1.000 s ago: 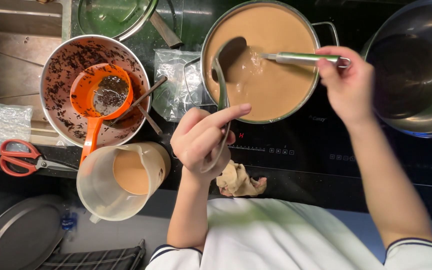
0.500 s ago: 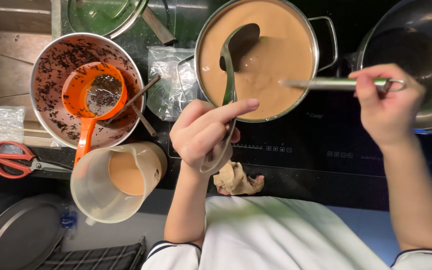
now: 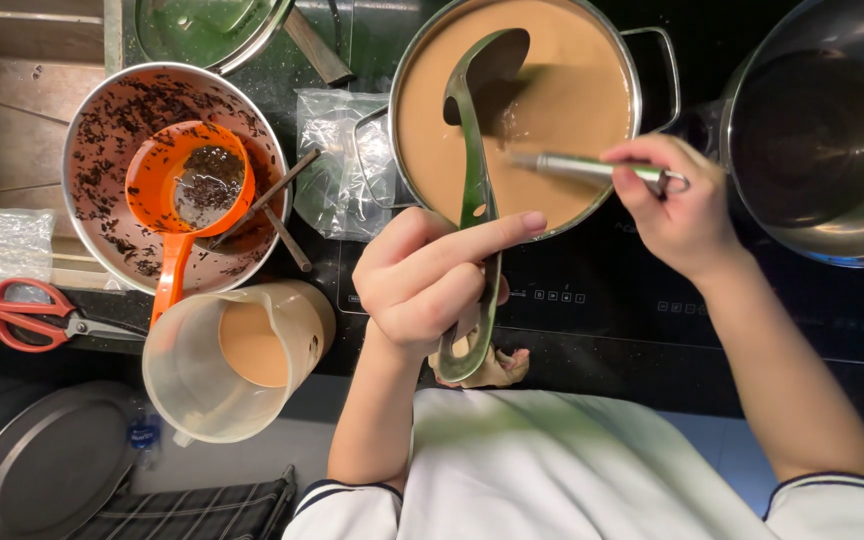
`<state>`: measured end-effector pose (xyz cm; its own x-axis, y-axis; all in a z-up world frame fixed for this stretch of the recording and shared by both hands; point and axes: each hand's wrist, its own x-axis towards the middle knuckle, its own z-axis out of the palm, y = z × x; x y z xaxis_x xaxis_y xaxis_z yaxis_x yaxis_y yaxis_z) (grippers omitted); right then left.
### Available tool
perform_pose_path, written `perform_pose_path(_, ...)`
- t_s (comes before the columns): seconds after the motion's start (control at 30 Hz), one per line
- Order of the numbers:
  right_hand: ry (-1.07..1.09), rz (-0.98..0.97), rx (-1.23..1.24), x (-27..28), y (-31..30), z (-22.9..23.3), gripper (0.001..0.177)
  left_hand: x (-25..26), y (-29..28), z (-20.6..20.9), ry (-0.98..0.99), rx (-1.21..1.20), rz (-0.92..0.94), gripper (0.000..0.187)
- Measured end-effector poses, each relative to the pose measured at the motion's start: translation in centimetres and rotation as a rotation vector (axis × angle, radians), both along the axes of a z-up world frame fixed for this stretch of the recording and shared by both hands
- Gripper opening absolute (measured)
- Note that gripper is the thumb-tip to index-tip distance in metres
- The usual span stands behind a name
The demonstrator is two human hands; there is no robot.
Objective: The person holds a can of condensed milk over a pot on the induction cooktop and scrapes the remaining milk out with a can spoon, then stirs the pot's liquid. They open a second can, scrape it into the pot as well, stir with a whisk and ladle, and set the empty cans by the sink.
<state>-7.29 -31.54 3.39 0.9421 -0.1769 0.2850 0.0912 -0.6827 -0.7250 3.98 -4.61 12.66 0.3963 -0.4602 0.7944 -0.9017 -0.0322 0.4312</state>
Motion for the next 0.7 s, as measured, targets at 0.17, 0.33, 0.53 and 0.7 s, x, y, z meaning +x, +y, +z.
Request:
perform_pose_path(0.17,0.092,-0.050,-0.015,-3.2,-1.6,2.1,0.020,0.0,-0.1,-0.1,0.004,-0.001,-0.002,0.033)
perform_pose_path(0.33,-0.027,-0.121,-0.290,-3.7,-3.9,3.8,0.025,0.0,0.0,-0.1,-0.007,-0.006,-0.004,0.033)
perform_pose_path(0.53,-0.106,-0.147,-0.353,-0.4,-5.3,0.7,0.019,-0.1,0.3,0.0,-0.024,-0.016,0.003,0.032)
perform_pose_path(0.7,-0.079,0.022,-0.158,2.8,-3.2,0.0,0.019,-0.3,0.5,0.6,-0.034,-0.016,0.016,0.031)
